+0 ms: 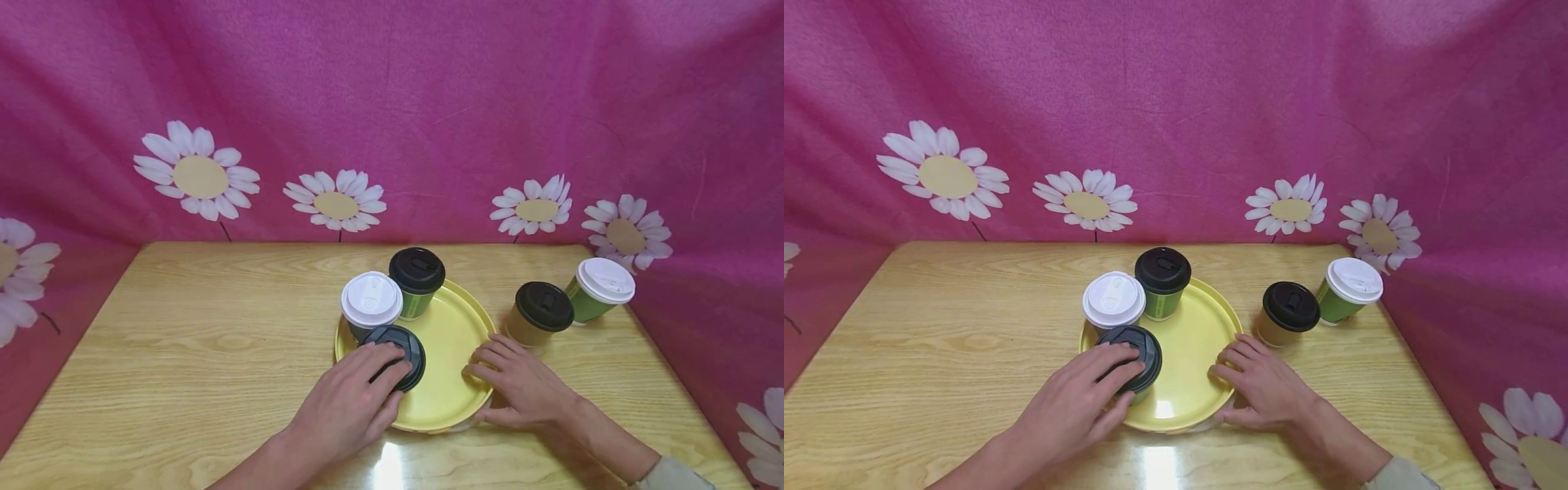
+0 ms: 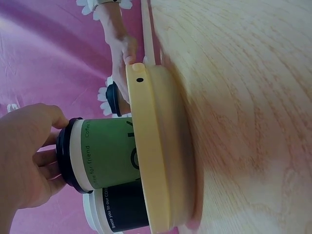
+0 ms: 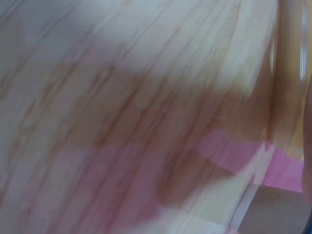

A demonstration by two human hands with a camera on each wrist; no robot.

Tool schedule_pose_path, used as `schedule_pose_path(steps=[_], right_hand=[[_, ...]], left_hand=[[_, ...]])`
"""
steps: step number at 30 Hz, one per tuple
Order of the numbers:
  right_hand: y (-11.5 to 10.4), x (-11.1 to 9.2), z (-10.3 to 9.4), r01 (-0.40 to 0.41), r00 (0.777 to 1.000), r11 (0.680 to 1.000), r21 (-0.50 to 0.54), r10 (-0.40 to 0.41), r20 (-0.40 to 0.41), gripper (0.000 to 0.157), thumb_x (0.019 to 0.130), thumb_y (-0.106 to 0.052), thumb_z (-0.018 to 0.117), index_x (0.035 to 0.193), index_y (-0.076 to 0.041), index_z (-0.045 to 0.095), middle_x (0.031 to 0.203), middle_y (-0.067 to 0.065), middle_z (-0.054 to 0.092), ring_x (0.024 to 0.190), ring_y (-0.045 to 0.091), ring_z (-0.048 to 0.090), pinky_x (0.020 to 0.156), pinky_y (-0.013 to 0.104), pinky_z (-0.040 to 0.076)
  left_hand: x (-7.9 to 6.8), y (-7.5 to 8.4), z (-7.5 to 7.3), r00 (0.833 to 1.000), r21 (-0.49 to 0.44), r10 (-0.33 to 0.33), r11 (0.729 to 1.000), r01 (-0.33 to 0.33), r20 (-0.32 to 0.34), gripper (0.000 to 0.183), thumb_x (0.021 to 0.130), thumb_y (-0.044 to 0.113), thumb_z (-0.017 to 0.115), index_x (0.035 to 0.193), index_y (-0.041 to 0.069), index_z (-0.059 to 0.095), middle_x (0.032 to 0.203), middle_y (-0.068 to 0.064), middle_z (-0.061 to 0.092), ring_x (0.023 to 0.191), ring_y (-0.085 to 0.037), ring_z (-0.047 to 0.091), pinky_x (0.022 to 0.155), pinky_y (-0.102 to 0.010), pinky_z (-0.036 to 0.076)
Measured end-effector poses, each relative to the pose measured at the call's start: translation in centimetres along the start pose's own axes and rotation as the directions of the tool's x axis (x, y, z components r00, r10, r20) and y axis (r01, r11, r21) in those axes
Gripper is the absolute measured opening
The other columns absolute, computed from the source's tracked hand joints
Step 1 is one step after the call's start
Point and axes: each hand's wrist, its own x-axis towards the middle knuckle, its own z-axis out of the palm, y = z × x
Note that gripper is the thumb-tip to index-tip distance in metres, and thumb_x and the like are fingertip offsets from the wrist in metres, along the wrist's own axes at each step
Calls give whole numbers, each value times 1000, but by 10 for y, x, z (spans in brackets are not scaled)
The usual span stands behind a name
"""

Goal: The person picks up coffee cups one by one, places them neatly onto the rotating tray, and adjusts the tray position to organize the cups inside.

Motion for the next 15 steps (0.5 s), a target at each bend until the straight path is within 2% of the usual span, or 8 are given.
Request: schedule_pose_path(steps=[15], right_hand=[[-4, 3, 0, -7, 1000, 1000, 14, 7, -16, 57, 74, -64, 58, 102, -15, 62, 100, 0, 55, 99, 23, 48, 101, 45, 28]], left_hand=[[-2, -2, 0, 1000, -14, -11, 1000, 11, 11, 31, 80, 16, 59, 108, 4, 63, 114, -9, 55, 111, -22, 49, 101, -33, 35]])
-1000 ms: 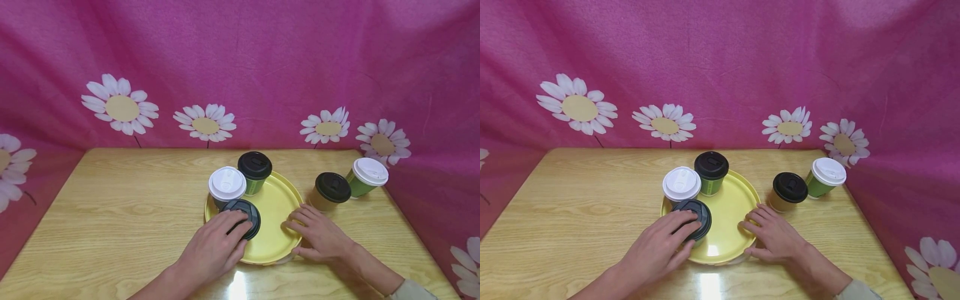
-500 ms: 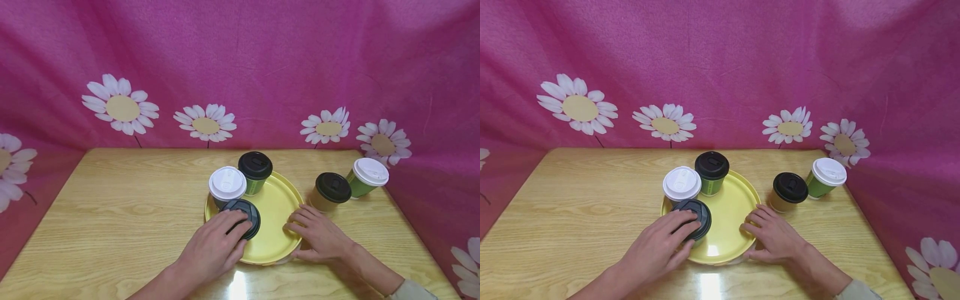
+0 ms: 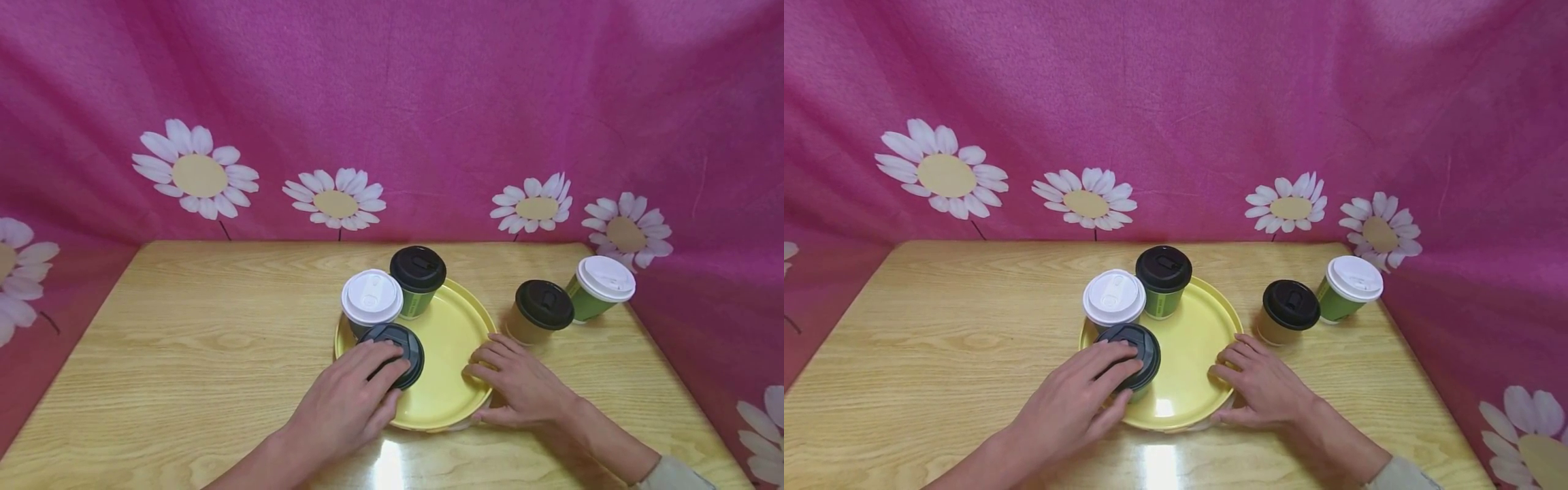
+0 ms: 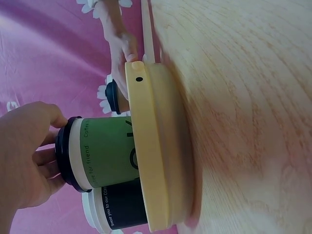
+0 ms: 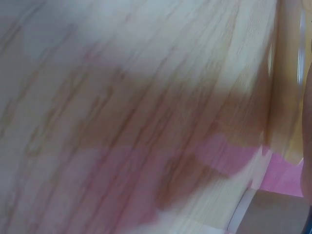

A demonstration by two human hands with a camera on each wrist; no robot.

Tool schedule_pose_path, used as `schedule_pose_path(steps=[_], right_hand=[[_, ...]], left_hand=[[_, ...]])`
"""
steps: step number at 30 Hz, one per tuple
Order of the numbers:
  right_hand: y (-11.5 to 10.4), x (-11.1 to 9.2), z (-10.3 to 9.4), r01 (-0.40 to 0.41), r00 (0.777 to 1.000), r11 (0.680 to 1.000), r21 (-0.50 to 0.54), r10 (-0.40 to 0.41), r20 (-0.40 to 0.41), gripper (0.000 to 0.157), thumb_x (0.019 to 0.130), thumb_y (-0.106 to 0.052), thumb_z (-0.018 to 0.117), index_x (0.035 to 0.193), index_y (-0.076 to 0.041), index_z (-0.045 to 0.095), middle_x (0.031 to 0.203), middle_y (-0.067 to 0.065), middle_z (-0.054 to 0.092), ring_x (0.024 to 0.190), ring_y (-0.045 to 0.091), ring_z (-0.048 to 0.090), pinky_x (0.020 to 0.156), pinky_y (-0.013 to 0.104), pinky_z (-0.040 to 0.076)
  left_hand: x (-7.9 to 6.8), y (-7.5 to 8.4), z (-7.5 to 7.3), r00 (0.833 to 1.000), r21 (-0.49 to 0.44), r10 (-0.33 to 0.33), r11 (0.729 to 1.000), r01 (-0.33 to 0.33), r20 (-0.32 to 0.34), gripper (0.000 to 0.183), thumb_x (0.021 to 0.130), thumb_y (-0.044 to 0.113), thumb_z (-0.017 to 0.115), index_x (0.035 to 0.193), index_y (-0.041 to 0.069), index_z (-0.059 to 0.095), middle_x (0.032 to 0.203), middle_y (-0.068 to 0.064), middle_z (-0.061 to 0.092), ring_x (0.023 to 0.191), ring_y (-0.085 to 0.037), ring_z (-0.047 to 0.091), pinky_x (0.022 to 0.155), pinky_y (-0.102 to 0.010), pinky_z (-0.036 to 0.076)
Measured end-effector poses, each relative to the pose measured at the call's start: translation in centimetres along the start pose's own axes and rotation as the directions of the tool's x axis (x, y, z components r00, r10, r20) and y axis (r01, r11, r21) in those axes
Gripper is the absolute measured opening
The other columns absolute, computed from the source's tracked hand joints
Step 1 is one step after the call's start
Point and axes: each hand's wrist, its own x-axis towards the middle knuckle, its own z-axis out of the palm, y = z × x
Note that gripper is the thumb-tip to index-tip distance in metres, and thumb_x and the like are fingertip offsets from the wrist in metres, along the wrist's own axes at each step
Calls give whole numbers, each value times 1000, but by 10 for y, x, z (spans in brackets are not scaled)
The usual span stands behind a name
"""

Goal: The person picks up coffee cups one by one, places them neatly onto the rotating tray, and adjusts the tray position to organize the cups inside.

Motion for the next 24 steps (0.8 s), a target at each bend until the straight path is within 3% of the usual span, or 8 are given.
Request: schedule_pose_path(steps=[10, 24], right_hand=[[-10, -1, 0, -75, 997, 997, -9, 76, 30, 59, 73, -67, 57, 102, -16, 61, 100, -1, 55, 100, 22, 48, 103, 46, 25], [-30, 1, -1, -174, 984, 985, -22, 175, 40, 56, 74, -67, 56, 99, -17, 61, 98, -3, 53, 96, 20, 48, 103, 44, 23]], left_hand=[[0, -1, -1, 998, -34, -54, 998, 55, 30, 29, 82, 17, 58, 107, 6, 63, 114, -7, 55, 110, -21, 49, 101, -32, 34], [0, -6, -1, 996, -40, -85, 996, 86, 9, 26, 82, 19, 57, 104, 7, 63, 111, -5, 55, 106, -20, 50, 98, -31, 38]])
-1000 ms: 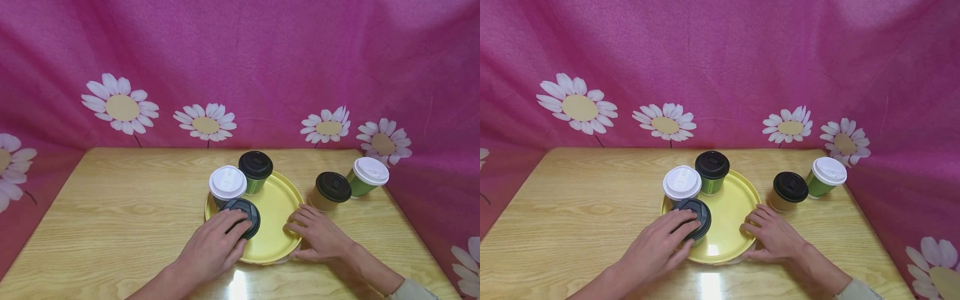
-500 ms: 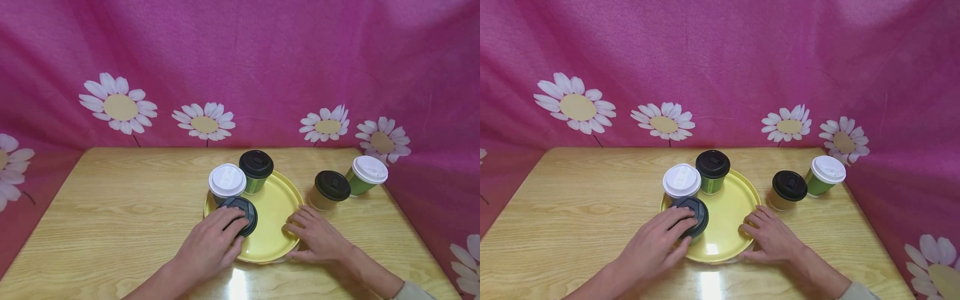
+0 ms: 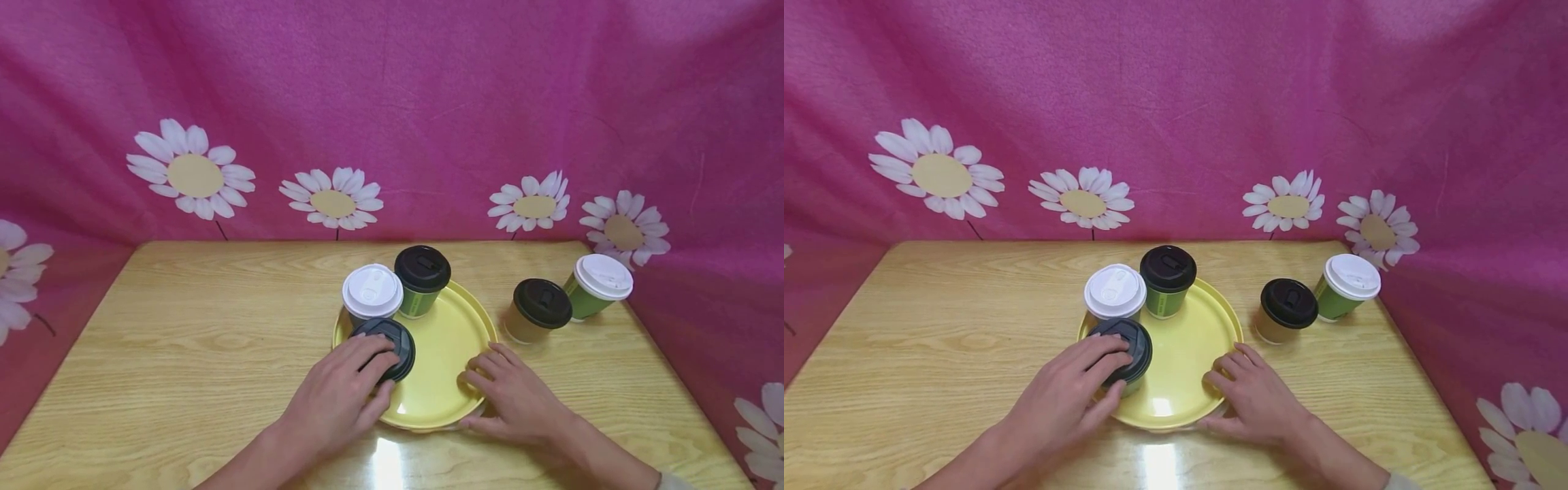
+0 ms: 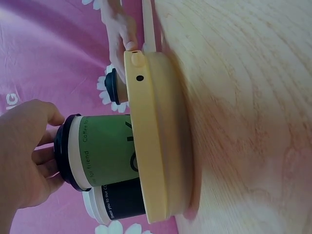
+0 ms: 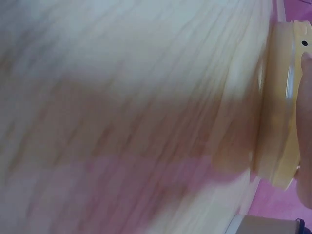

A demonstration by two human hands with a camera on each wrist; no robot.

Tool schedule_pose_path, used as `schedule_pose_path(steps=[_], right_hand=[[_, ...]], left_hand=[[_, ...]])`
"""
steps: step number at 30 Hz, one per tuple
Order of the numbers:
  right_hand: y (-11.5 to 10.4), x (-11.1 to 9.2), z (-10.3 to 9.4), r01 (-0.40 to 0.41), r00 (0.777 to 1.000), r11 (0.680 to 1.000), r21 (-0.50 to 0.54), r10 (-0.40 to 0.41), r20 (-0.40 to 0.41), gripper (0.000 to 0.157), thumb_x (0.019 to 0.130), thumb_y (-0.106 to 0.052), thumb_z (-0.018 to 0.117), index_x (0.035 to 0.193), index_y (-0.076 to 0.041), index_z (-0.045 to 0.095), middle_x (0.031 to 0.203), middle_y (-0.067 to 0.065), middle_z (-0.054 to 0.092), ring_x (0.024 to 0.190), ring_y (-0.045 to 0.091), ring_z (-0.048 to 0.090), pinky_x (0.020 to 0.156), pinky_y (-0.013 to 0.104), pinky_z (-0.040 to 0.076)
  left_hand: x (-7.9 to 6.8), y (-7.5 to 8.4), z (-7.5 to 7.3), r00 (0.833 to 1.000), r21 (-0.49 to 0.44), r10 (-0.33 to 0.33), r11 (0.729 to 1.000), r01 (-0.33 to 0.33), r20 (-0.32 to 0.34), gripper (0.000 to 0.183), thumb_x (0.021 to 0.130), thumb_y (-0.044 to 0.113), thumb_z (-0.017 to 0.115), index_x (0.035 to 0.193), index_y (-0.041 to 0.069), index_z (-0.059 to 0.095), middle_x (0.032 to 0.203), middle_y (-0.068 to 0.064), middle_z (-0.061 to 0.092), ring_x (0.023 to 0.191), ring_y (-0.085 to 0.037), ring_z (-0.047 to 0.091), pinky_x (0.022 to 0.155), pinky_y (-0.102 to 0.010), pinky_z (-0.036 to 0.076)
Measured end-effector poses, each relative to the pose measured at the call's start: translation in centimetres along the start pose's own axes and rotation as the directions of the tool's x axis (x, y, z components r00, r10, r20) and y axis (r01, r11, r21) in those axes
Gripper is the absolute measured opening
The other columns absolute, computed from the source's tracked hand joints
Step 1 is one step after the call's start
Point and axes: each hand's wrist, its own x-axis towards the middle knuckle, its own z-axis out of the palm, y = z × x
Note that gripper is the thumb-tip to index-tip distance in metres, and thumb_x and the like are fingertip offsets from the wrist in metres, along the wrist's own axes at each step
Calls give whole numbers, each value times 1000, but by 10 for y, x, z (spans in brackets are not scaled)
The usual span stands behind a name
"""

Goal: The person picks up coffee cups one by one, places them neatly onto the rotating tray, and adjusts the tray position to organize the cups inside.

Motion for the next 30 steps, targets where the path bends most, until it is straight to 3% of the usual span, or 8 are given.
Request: schedule_pose_path(steps=[12, 19, 30], right_hand=[[-20, 0, -3, -114, 991, 992, -51, 117, 57, 57, 77, -71, 48, 101, -20, 59, 99, -3, 52, 99, 16, 48, 106, 44, 20], [-26, 1, -1, -128, 991, 991, -48, 129, 20, 53, 77, -69, 50, 96, -20, 58, 96, -2, 52, 97, 18, 48, 104, 47, 23], [-36, 2, 0, -172, 985, 983, -60, 172, 0, 54, 77, -70, 49, 93, -19, 58, 93, -3, 50, 94, 20, 48, 103, 47, 24]], left_hand=[[1, -6, 0, 999, -9, -4, 1000, 3, -38, 21, 82, 19, 60, 100, 8, 63, 109, -4, 56, 103, -20, 52, 96, -31, 40], [1, -10, 1, 1000, -14, -5, 1000, 4, -30, 21, 85, 23, 59, 99, 9, 62, 110, -4, 57, 105, -19, 52, 102, -32, 34], [2, -16, 0, 1000, -34, -18, 999, 17, -16, 19, 87, 23, 59, 99, 10, 63, 109, -3, 57, 106, -18, 51, 102, -32, 34]])
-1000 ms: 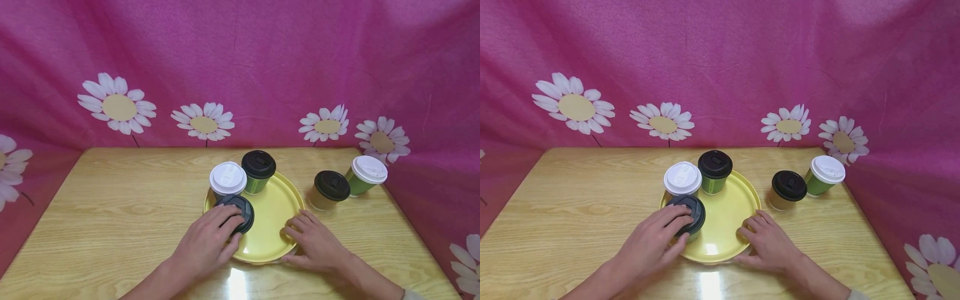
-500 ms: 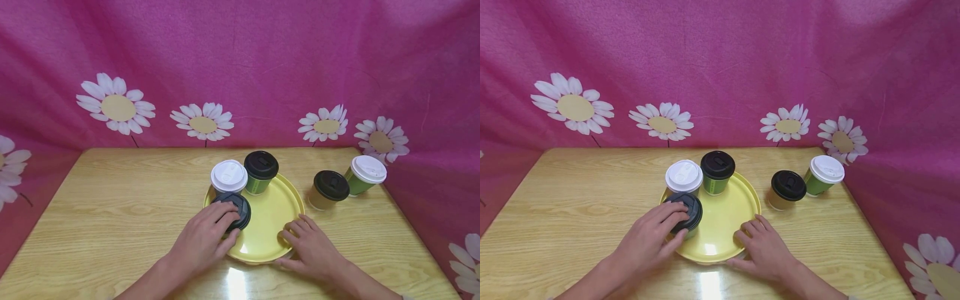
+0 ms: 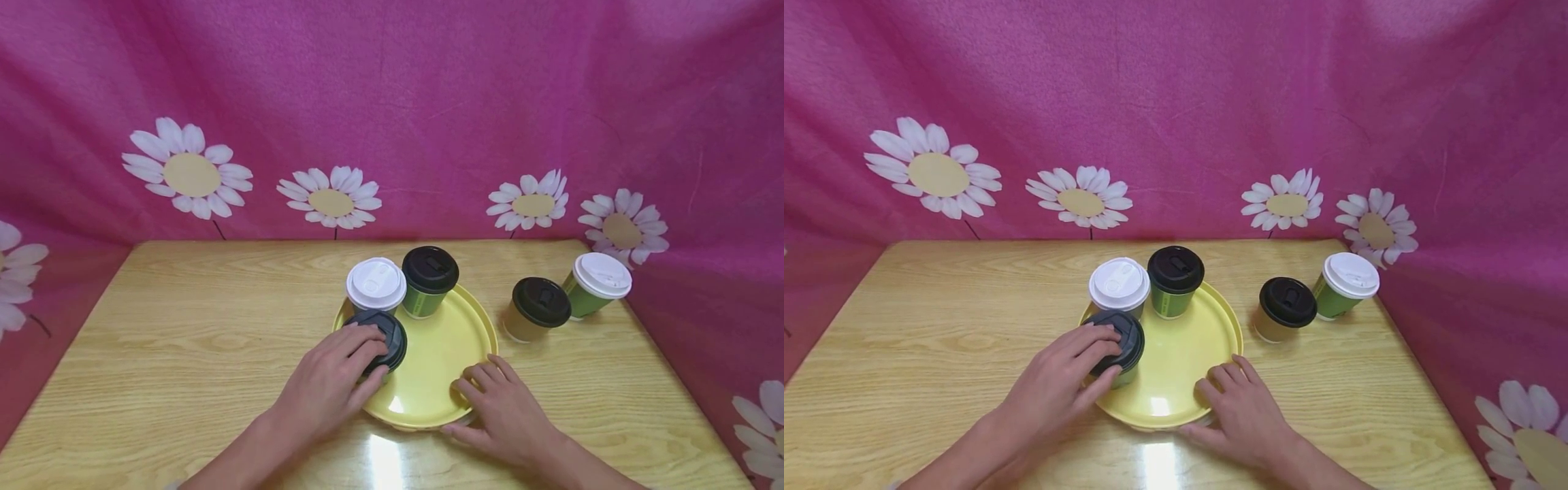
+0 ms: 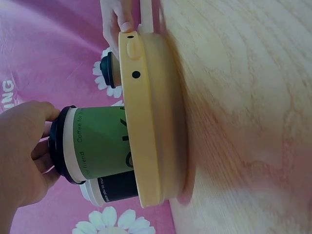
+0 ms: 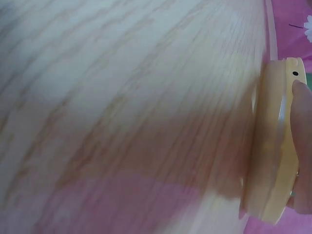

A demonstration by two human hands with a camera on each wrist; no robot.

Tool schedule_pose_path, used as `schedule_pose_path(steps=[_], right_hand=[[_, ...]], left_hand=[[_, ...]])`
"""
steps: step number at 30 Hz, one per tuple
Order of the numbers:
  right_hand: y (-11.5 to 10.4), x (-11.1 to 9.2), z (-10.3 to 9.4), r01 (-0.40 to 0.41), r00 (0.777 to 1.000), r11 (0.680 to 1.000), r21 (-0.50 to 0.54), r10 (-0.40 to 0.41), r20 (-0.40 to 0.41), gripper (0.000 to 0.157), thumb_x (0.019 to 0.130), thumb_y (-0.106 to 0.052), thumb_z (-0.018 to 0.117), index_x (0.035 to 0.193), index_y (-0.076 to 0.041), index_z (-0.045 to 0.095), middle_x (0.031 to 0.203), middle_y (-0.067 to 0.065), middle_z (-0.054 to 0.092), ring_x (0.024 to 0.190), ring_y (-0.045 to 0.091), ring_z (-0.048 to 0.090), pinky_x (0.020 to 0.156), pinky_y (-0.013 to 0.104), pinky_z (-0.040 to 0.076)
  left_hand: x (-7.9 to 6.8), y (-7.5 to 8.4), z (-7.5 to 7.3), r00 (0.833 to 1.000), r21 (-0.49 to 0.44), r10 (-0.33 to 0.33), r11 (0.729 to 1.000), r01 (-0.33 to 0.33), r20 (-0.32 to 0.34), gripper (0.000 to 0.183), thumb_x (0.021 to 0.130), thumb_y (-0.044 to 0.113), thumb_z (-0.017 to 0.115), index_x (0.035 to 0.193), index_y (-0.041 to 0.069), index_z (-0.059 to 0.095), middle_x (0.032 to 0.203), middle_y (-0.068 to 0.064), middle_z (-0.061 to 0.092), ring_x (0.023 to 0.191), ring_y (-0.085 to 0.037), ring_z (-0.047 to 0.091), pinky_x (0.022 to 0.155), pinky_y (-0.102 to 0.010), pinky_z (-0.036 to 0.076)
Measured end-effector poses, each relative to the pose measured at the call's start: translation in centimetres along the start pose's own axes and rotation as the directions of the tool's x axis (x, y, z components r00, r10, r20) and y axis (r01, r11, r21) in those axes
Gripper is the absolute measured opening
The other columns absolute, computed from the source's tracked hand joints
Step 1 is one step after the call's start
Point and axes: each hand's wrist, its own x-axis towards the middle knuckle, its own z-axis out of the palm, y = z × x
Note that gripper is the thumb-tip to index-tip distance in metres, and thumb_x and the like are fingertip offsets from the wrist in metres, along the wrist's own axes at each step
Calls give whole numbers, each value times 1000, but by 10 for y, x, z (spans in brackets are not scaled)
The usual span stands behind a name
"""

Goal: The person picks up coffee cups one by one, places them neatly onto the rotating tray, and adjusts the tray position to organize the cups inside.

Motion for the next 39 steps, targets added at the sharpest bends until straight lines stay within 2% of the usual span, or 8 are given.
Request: schedule_pose_path(steps=[11, 20, 39], right_hand=[[-11, 1, 1, -47, 999, 999, -1, 47, -11, 52, 77, -70, 49, 89, -20, 56, 91, -3, 49, 91, 20, 47, 100, 44, 25], [-20, 1, 0, -86, 996, 996, 12, 86, 15, 51, 78, -70, 47, 87, -20, 56, 91, -3, 48, 92, 18, 47, 100, 45, 26], [-32, 4, 4, -52, 996, 996, 69, 56, -62, 45, 79, -63, 53, 80, -19, 52, 87, -3, 45, 86, 19, 46, 94, 44, 30]], left_hand=[[2, -5, -1, 999, -15, 10, 1000, -11, -31, 17, 86, 21, 59, 97, 9, 63, 110, -4, 58, 107, -18, 51, 101, -32, 34], [4, -8, -2, 999, -30, -1, 1000, 0, -33, 15, 84, 19, 60, 95, 9, 63, 110, -4, 59, 108, -17, 52, 102, -32, 34], [3, -15, -1, 999, -30, -48, 998, 47, -10, 14, 84, 18, 60, 96, 11, 62, 112, -4, 60, 113, -16, 51, 103, -35, 33]])
